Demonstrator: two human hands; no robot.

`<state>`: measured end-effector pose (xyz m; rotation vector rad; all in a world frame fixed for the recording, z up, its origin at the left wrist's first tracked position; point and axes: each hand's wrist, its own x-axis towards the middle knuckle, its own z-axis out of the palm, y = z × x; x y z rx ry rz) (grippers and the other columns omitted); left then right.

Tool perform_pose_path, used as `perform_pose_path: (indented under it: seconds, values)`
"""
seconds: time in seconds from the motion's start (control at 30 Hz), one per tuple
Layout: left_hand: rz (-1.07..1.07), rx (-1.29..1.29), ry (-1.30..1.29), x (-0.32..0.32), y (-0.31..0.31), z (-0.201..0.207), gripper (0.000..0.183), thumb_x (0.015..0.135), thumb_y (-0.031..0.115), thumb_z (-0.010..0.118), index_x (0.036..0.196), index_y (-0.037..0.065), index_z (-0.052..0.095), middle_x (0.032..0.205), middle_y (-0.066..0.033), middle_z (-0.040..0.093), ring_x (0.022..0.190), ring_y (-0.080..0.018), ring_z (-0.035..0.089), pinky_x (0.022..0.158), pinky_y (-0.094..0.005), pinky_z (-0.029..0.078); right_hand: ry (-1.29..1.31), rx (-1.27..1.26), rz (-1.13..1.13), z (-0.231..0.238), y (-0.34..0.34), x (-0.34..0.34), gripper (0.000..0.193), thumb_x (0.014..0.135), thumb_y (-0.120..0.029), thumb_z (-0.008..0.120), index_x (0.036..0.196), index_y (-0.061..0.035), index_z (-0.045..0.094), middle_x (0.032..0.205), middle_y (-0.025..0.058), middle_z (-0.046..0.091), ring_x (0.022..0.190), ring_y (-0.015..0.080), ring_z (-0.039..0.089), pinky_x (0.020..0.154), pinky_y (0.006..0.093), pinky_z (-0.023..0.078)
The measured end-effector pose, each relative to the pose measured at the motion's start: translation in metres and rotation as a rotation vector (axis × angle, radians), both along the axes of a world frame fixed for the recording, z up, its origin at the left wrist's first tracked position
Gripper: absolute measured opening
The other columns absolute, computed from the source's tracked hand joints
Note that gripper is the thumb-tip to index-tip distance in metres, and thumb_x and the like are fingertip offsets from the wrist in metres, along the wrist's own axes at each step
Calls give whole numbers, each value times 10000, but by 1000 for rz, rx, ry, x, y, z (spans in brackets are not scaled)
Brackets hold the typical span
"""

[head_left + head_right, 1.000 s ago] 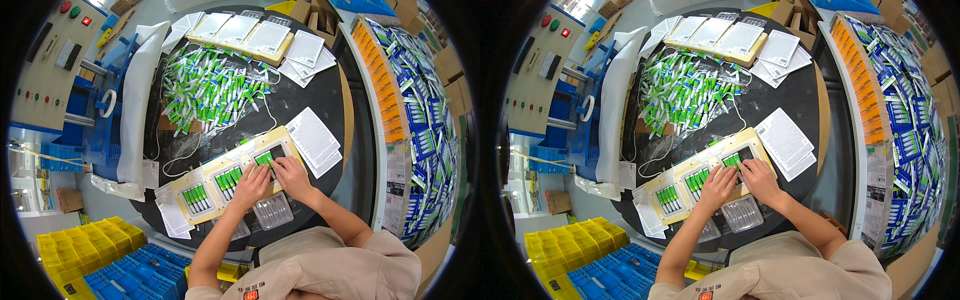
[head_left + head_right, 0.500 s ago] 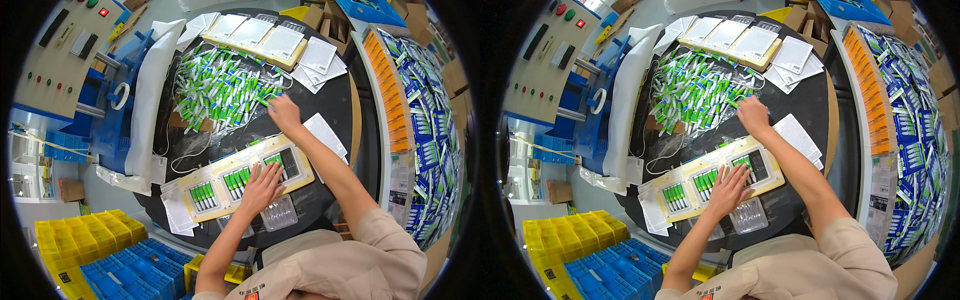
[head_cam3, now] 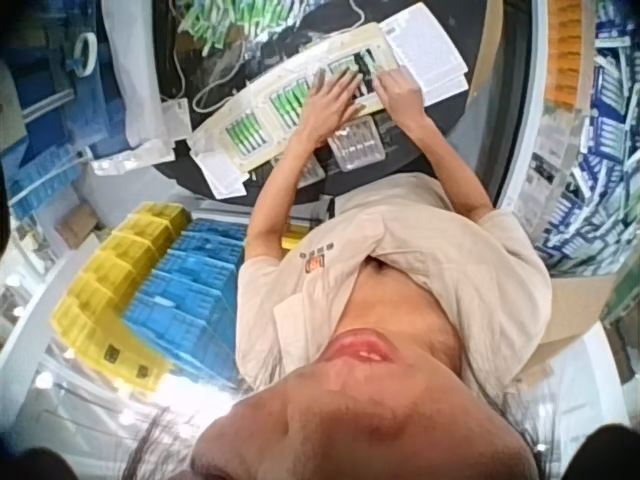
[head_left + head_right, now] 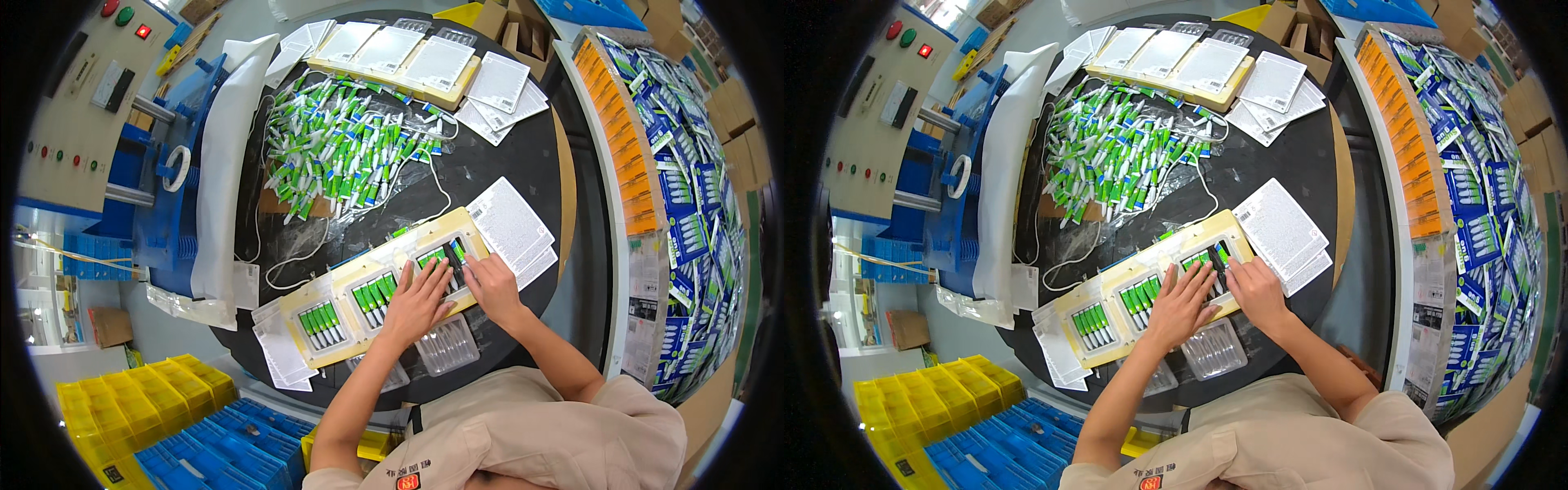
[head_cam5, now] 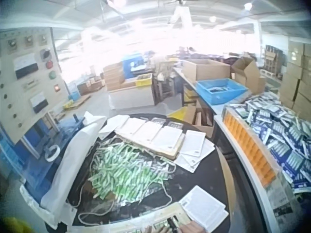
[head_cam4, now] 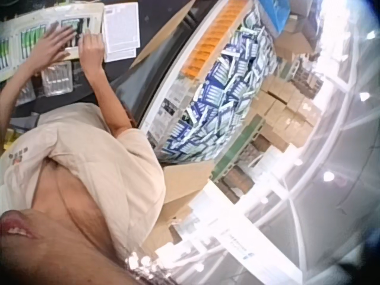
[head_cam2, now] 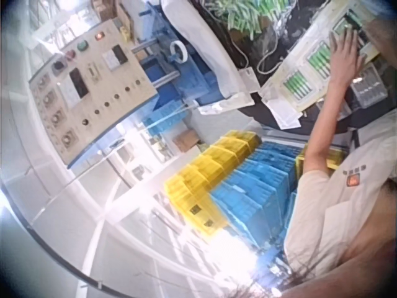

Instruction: The person places green cylindrical batteries into a wooden jig, then covers them with white paper sheets. The person repeats this process multiple times, handling batteries and paper sheets by hand.

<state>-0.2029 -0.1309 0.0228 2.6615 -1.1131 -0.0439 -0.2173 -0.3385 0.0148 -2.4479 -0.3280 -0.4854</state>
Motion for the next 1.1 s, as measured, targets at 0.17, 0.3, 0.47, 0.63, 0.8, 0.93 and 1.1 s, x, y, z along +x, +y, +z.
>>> perform_pose_path:
  seconds: [0.17, 0.3, 0.47, 0.63, 0.8, 0.93, 1.1]
  values:
    - [0, -41, 5, 1, 1, -3, 611, 984, 432, 599, 1480, 89, 504, 1565, -67, 464, 1467, -228, 396, 1235, -544, 217, -31, 2, -23, 5, 0, -5, 272, 827, -21, 736, 1096, 16, 716, 871, 100, 642, 830, 283, 607, 705, 377, 526]
    - [0, -44, -7, 1, 2, -4, 614, 977, 426, 612, 1477, 86, 507, 1558, -69, 472, 1464, -230, 401, 1233, -546, 222, -59, -43, 24, 6, -5, -4, 289, 785, 3, 740, 1074, 5, 722, 916, 83, 638, 830, 270, 604, 691, 372, 529]
    - [3, -48, -4, 0, 1, -6, 621, 976, 427, 614, 1478, 80, 502, 1558, -70, 472, 1463, -232, 401, 1234, -549, 219, -54, -55, 26, -3, 6, -4, 315, 782, -23, 759, 1094, -13, 719, 967, 79, 644, 865, 267, 595, 733, 391, 493]
    - [0, -53, 0, 1, 2, -6, 630, 976, 434, 608, 1478, 69, 497, 1555, -74, 474, 1458, -235, 408, 1238, -563, 205, -27, -105, 51, 0, 4, -2, 250, 813, -81, 752, 1057, -39, 714, 982, 60, 649, 892, 258, 605, 749, 400, 475]
    - [-3, -61, 37, 1, 0, 1, 616, 982, 429, 598, 1463, 54, 503, 1544, -83, 482, 1454, -238, 417, 1236, -588, 191, -126, 138, -135, 9, -26, 110, 106, 879, -124, 709, 931, -32, 706, 873, 131, 676, 814, 347, 644, 718, 440, 512]
    - [-13, -102, -1, -6, -12, 5, 605, 941, 377, 675, 1439, 64, 530, 1532, -75, 497, 1437, -232, 446, 1235, -592, 195, 209, 65, -302, -7, -23, 254, 436, 933, -404, 665, 768, -7, 738, 773, 205, 698, 720, 401, 672, 671, 479, 518]
    - [-8, -178, -4, -25, -23, 13, 517, 937, 323, 693, 1367, 54, 594, 1462, -77, 566, 1369, -224, 521, 1212, -589, 255, 489, -121, -377, -25, -13, 325, 419, 795, -371, 844, 918, 16, 739, 985, 214, 746, 937, 399, 727, 797, 465, 595]
